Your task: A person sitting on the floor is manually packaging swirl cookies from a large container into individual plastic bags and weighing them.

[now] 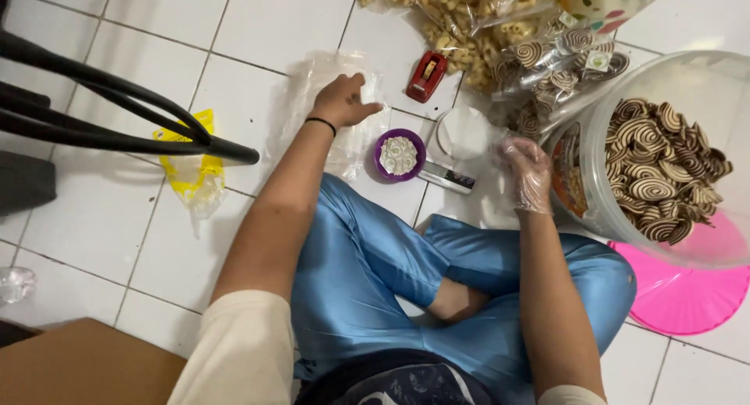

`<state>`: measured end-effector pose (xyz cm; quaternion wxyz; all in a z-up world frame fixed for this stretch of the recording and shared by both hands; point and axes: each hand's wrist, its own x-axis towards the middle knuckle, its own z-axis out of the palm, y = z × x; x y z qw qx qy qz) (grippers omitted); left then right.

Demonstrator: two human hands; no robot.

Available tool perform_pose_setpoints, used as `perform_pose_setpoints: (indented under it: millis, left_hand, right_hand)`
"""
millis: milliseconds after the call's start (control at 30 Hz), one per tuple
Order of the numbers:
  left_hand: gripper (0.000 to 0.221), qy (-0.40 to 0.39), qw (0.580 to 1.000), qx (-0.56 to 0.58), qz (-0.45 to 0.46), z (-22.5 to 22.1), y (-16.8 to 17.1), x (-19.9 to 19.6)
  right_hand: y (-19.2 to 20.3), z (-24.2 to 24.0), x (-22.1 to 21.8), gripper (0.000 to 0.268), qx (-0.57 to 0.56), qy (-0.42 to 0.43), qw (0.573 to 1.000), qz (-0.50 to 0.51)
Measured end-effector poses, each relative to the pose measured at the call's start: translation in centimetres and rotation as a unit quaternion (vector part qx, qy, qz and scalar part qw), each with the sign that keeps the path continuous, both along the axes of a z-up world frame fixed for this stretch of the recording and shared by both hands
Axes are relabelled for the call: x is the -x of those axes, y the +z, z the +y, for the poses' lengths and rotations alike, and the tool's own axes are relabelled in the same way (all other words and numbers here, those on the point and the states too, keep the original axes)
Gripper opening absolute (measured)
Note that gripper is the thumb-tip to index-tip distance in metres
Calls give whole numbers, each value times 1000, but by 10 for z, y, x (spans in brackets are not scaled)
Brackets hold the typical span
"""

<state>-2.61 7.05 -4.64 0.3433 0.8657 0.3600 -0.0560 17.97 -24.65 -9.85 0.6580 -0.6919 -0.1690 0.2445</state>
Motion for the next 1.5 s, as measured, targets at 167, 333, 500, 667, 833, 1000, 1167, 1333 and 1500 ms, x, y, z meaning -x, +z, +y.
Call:
perform_pose_setpoints:
  millis: [167,333,500,667,833,1000,1167,1333,1500]
  left_hand:
    - [78,-136,966,-86,204,12,-95,-5]
    - [71,-213,920,-129,302,-9,-120,-25]
    - [65,-216,904,-135,343,-13,-112,-23]
    - [41,-99,956,-78,266,14,-134,-7]
    - [47,-76,951,-20,297,-8,-40,3]
    - [47,-33,943,-47,328,-8,-28,-1]
    - [48,0,911,-74,405,-15,-15,-3]
    - [35,-48,968,-164,182,-34,-22,-16]
    - [52,-122,989,10,-86,-123,91,-23]
  right_hand:
    - [-8,18,13,18,-24,-4,998,54]
    - [-32,13,2,16,-32,1,999,31]
    - [-25,12,6,14,-39,0,999,28]
    - [-32,11,2,16,-50,4,999,-3]
    - [-29,8,3,15,-57,10,998,-18]
    - [-18,7,9,13,-51,7,998,-22]
    - [-20,7,8,14,-53,-5,999,-4]
    - [-16,8,11,13,-50,13,998,-19]
    - [0,13,26,15,-60,17,998,-9]
